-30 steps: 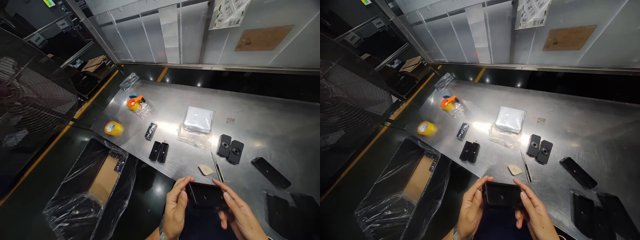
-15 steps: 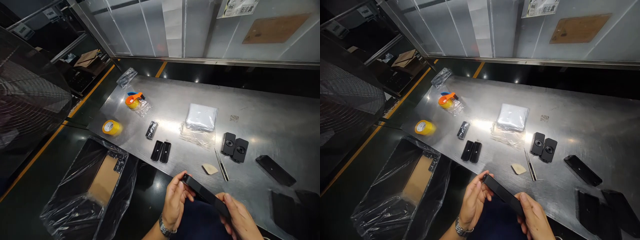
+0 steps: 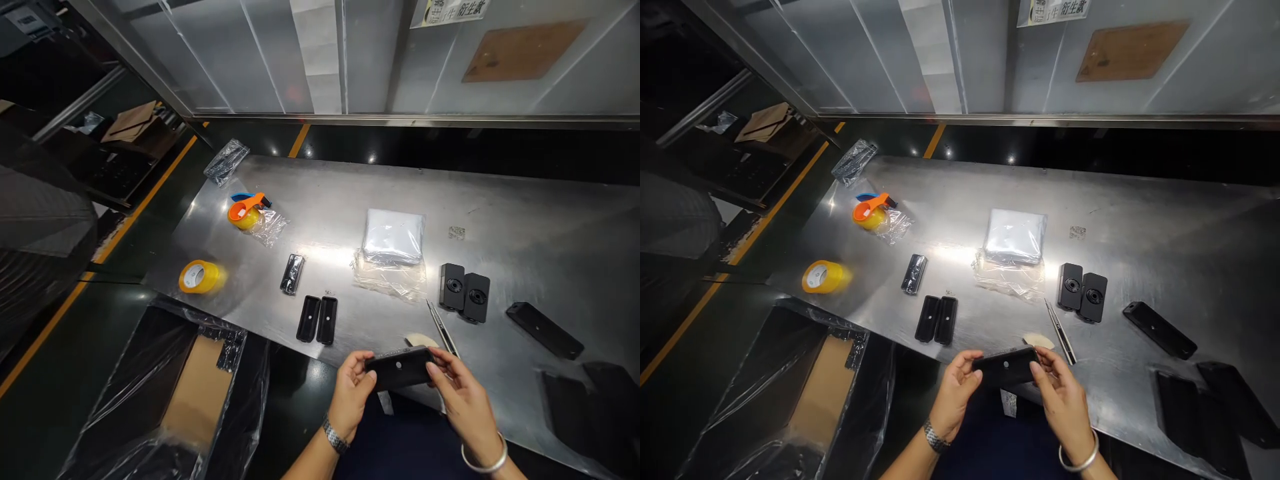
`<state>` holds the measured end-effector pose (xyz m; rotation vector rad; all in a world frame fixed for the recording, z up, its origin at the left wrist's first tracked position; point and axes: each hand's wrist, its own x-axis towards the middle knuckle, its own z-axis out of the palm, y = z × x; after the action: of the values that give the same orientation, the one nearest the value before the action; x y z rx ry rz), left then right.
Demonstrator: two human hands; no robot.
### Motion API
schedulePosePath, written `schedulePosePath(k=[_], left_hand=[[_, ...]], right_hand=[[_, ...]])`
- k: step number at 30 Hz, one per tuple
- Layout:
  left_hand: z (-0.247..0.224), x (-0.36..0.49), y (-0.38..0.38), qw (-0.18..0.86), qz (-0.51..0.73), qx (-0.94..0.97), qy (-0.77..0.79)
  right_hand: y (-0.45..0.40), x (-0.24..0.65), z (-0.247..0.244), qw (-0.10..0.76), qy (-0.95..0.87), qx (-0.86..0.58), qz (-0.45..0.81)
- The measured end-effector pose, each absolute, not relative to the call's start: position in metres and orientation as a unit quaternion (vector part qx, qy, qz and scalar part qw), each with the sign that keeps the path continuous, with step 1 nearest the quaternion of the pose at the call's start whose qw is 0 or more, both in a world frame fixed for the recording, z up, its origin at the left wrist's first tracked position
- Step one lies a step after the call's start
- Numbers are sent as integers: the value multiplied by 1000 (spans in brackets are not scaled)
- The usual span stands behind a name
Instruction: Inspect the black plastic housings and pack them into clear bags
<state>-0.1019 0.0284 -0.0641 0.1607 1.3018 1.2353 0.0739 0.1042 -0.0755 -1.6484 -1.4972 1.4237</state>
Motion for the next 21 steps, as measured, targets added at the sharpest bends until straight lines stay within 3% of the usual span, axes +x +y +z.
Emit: schedulePosePath(k=[7,21], left_hand=[[-115,-92,28,631,463,94,616],[-143,-79,31,614,395,109,675]], right_hand=[[141,54,-128,219,-574,-600,512],[163,37,-171,140,-678,-575,436]])
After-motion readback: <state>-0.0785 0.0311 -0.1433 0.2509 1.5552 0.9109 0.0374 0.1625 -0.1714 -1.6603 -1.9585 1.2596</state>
